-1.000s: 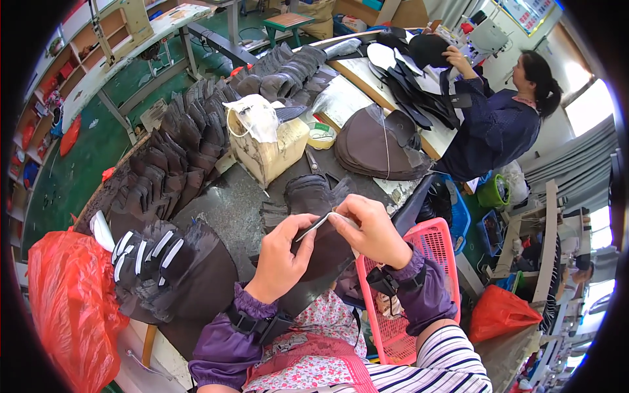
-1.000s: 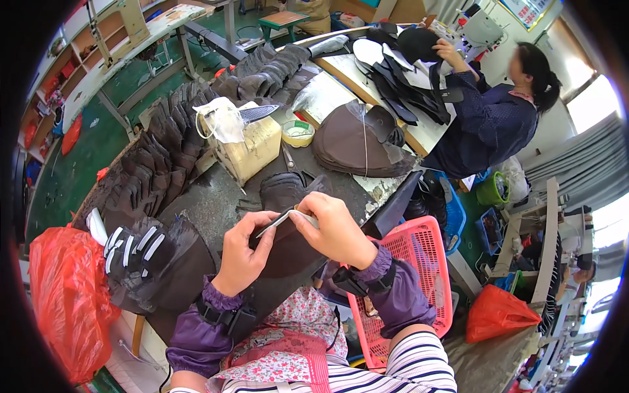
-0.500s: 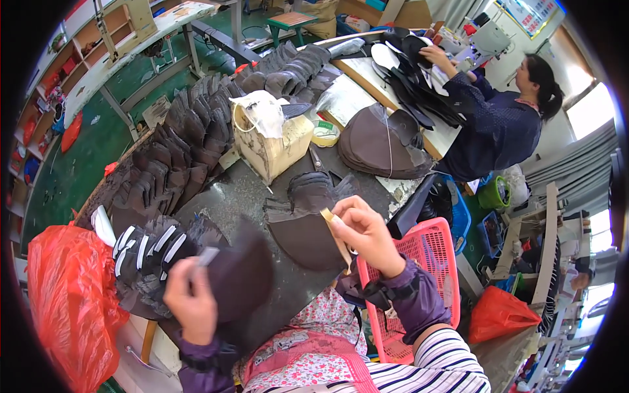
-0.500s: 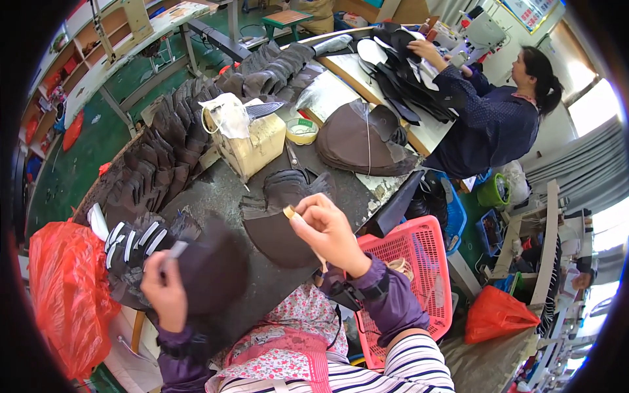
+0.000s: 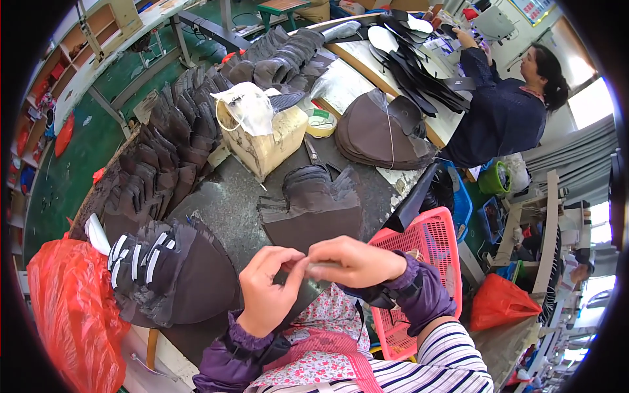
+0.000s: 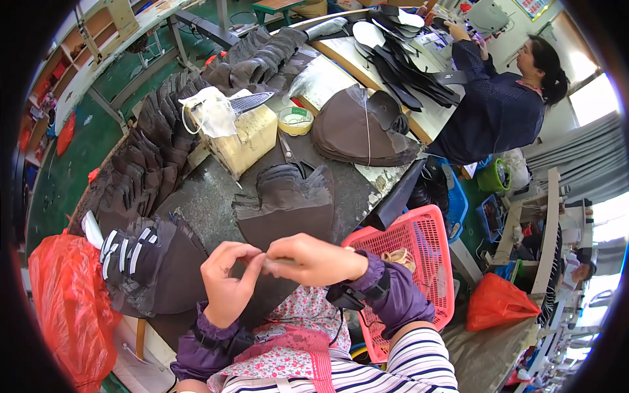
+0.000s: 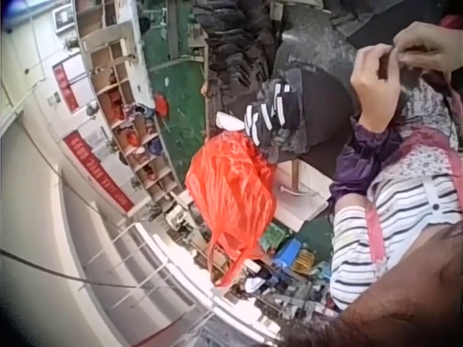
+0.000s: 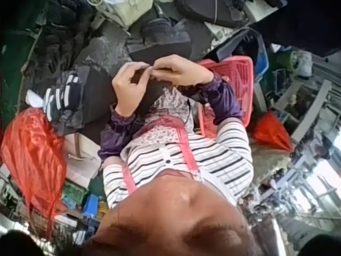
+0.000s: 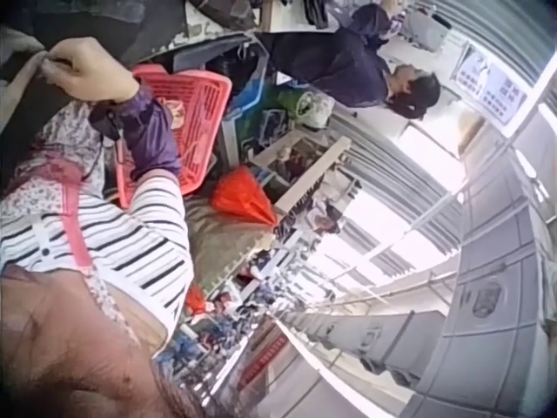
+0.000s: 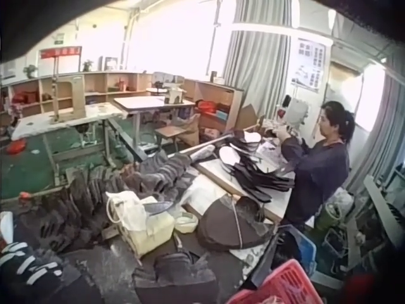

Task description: The person applies white adhesive strips to the edges of dark shoe components by hand, then folds and presses the edges down. They repeat this process for several components, occasionally moving stacks of material aside on the workbench.

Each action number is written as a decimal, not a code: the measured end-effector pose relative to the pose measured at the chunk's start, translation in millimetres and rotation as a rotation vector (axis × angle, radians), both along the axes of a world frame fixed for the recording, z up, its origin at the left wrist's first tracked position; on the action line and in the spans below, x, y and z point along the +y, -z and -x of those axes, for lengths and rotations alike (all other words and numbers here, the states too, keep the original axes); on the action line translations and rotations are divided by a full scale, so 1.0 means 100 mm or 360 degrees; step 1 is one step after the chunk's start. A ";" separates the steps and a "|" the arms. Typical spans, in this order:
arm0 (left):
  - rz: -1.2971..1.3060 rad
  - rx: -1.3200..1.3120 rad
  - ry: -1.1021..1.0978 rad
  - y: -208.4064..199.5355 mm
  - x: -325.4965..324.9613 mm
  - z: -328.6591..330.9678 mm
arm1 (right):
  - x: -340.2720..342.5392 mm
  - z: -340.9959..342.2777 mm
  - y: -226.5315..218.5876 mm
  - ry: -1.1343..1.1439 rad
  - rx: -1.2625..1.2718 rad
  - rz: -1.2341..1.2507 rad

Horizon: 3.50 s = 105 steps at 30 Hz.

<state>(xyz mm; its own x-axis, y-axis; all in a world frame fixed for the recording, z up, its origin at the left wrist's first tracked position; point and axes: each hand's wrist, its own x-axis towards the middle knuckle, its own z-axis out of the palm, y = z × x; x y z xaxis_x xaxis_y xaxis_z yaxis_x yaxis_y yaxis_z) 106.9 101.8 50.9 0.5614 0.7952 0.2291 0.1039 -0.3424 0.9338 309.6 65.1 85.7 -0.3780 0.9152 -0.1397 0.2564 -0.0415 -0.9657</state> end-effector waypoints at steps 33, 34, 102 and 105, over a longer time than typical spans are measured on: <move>-0.0206 -0.0114 -0.0001 0.51 0.90 -0.83 | 0.43 -0.46 0.51 0.1371 -0.1374 -0.0705; -0.0086 -0.0117 0.0082 0.44 0.85 -0.81 | 0.39 -0.43 0.47 0.1415 -0.1420 -0.0683; -0.0367 0.0083 0.0181 -0.02 0.07 -0.03 | 0.01 -0.11 0.41 0.1157 -0.0398 -0.0223; -0.0413 0.0557 -0.0401 -0.05 0.14 0.71 | 0.02 -0.15 0.33 0.1067 -0.0092 -0.0602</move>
<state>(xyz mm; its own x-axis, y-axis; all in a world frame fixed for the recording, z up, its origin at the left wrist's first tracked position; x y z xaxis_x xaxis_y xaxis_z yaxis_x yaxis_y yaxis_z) 36.3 115.8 55.5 0.4381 0.8575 0.2697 0.5049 -0.4830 0.7154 324.7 66.6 52.6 0.2724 0.9354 0.2254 0.3435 0.1243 -0.9309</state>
